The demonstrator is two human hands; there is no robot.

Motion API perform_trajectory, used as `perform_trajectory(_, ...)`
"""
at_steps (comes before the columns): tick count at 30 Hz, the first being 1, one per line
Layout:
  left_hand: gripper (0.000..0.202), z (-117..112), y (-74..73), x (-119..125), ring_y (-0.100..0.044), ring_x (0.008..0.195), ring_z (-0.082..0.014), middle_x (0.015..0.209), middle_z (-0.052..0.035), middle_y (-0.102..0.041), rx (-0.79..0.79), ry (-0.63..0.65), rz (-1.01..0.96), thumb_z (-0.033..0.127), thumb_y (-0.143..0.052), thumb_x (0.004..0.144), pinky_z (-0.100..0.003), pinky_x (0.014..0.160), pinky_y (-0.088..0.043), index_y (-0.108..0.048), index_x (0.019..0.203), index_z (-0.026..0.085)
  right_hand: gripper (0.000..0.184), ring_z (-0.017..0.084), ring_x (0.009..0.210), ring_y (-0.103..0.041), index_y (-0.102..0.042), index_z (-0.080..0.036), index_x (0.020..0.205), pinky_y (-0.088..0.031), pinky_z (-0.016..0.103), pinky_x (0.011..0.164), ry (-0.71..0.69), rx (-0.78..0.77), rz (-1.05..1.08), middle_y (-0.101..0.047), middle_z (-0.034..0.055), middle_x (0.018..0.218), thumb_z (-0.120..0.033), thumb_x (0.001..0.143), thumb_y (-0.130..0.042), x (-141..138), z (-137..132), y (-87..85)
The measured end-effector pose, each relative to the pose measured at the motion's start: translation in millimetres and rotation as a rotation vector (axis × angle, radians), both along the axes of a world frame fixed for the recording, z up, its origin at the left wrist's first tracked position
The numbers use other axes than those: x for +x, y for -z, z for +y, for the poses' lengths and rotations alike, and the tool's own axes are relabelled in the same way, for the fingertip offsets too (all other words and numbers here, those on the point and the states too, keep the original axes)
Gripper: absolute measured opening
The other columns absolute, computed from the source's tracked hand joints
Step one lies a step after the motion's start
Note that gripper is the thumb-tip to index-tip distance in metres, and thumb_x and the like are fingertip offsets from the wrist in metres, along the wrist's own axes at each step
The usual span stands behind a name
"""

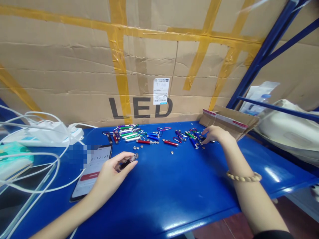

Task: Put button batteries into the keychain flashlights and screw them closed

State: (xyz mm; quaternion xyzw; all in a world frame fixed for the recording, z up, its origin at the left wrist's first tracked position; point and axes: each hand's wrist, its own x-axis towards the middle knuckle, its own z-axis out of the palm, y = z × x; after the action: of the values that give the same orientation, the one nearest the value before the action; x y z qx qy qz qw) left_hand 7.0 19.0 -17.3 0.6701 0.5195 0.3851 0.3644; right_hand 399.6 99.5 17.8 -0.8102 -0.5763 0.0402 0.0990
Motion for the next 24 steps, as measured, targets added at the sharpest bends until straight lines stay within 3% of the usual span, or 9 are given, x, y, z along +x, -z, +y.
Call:
perform_trajectory(4, 0.033, 0.5, 2.9, -0.1, -0.059, 0.077, -0.0214, 0.086, -0.0052, -0.063, 0.002, 0.005, 0.011, 0.046, -0.063, 0.07, -0.025, 0.054, -0.047, -0.062, 0.088, 0.019, 0.036, 0.019, 0.054, -0.064, -0.069, -0.016, 0.077, -0.052, 0.026, 0.048, 0.086, -0.265, 0.161, -0.066, 0.0049, 0.056, -0.023, 0.044, -0.082, -18.3, -5.4, -4.9)
perform_trajectory(8, 0.035, 2.7, 4.7, -1.0, -0.06, 0.078, -0.0217, 0.086, -0.0052, -0.064, 0.003, 0.004, 0.035, 0.047, -0.063, 0.07, -0.024, 0.055, -0.048, -0.062, 0.09, 0.019, 0.022, 0.014, 0.055, -0.064, -0.069, -0.014, 0.079, -0.051, 0.02, 0.049, 0.106, -0.308, 0.238, -0.066, 0.0038, 0.058, -0.021, 0.059, -0.075, -30.8, -6.9, -4.5)
perform_trajectory(11, 0.036, 4.6, 4.9, -2.4, -0.061, 0.078, -0.022, 0.086, -0.0056, -0.064, 0.015, -0.001, 0.047, 0.048, -0.063, 0.07, -0.025, 0.056, -0.049, -0.062, 0.091, 0.019, 0.014, 0.013, 0.058, -0.065, -0.07, -0.017, 0.075, -0.052, 0.019, 0.054, 0.112, -0.26, 0.233, -0.068, 0.0022, 0.062, -0.013, 0.062, -0.069, -31.3, -5.6, -4.3)
perform_trajectory(15, 0.036, 4.9, 3.4, -3.0, -0.061, 0.075, -0.0222, 0.084, -0.0063, -0.065, 0.033, -0.008, 0.054, 0.049, -0.062, 0.07, -0.025, 0.054, -0.05, -0.063, 0.089, 0.018, 0.026, 0.017, 0.068, -0.067, -0.07, -0.02, 0.086, -0.053, 0.028, 0.069, 0.186, -0.114, 0.14, -0.07, 0.0045, 0.076, -0.008, 0.065, -0.062, -19.0, -3.8, -7.4)
perform_trajectory(19, 0.035, 4.0, 1.6, -1.8, -0.062, 0.072, -0.0223, 0.084, -0.0069, -0.066, 0.05, -0.014, 0.057, 0.048, -0.062, 0.07, -0.025, 0.053, -0.051, -0.064, 0.087, 0.018, 0.029, 0.025, 0.089, -0.065, -0.07, -0.024, 0.093, -0.051, 0.036, 0.077, 0.216, 0.034, 0.04, -0.068, 0.0072, 0.099, -0.013, 0.068, -0.061, 2.8, -3.6, -7.8)
perform_trajectory(22, 0.035, 4.0, 0.4, -0.8, -0.062, 0.071, -0.0225, 0.083, -0.007, -0.067, 0.047, -0.027, 0.06, 0.049, -0.063, 0.069, -0.025, 0.052, -0.051, -0.065, 0.086, 0.018, 0.025, 0.025, 0.088, -0.064, -0.069, -0.021, 0.09, -0.052, 0.034, 0.074, 0.188, 0.091, 0.003, -0.068, 0.0087, 0.095, -0.016, 0.066, -0.068, 21.5, -3.1, -0.9)
perform_trajectory(24, 0.037, 4.2, 0.0, -0.6, -0.062, 0.069, -0.0221, 0.082, -0.0069, -0.067, 0.046, -0.041, 0.059, 0.05, -0.063, 0.068, -0.025, 0.05, -0.051, -0.065, 0.086, 0.018, 0.019, 0.021, 0.084, -0.063, -0.066, -0.018, 0.092, -0.052, 0.033, 0.072, 0.129, 0.156, -0.024, -0.066, 0.0083, 0.092, -0.022, 0.073, -0.067, 32.9, -2.4, 5.1)
